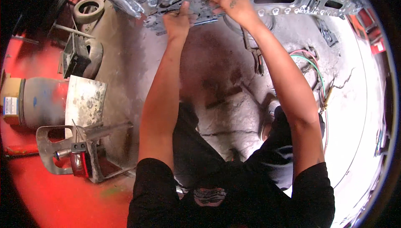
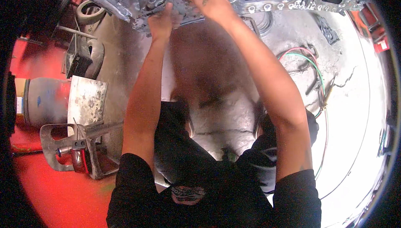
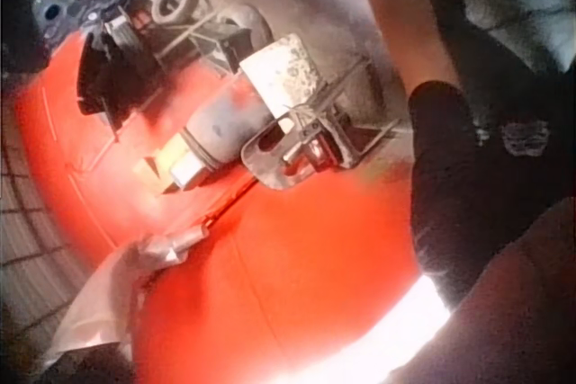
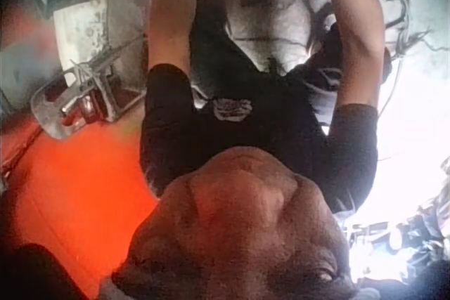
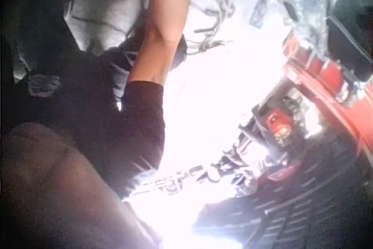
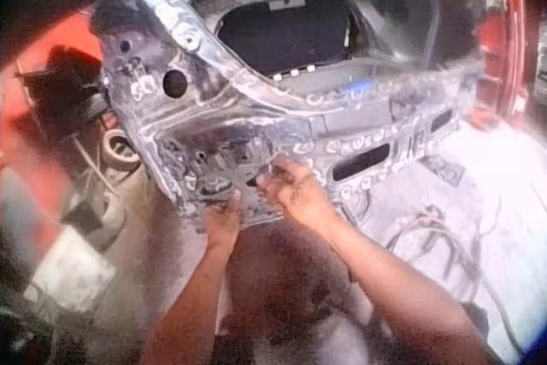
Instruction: The person aligns a metal plate against the interior of a car door frame and uses a screwdriver and a hammer to secure it.
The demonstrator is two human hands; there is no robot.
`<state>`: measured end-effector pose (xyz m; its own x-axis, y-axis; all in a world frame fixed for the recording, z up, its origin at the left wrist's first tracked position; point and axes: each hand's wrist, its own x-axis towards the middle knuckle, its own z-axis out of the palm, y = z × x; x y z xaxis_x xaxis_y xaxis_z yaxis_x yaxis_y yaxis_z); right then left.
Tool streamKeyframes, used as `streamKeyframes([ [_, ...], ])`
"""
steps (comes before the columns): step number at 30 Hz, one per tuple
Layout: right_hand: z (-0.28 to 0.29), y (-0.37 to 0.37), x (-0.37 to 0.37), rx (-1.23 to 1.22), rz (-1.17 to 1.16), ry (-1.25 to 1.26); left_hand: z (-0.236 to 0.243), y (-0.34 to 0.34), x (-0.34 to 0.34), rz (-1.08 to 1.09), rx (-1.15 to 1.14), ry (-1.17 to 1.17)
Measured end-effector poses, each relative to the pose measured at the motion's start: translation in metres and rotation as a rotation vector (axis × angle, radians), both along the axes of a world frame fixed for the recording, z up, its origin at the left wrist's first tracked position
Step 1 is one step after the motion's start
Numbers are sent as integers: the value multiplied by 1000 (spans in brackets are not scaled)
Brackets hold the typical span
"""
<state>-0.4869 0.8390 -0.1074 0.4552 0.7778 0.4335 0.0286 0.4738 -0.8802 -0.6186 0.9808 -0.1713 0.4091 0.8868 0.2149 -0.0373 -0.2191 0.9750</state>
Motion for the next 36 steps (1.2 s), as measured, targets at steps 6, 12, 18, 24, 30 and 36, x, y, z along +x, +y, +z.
streamKeyframes([
  [6, -25, 17, 24, -264, -267, -322, 1, -1, -4, -4, 72, 40],
  [12, -78, 24, 28, -216, -355, -209, -2, -6, 1, -12, 74, -97],
  [18, -78, 16, 15, -351, -146, 37, -1, 0, -1, -10, 115, 40],
  [24, -85, 29, 11, -296, -279, -74, 0, -2, 0, -35, 99, 11],
  [30, -88, 25, -9, -329, -523, -426, -4, 1, -2, -42, 131, 11],
  [36, -77, 24, -12, -191, -254, -161, -5, 4, -4, 10, 226, 114],
])
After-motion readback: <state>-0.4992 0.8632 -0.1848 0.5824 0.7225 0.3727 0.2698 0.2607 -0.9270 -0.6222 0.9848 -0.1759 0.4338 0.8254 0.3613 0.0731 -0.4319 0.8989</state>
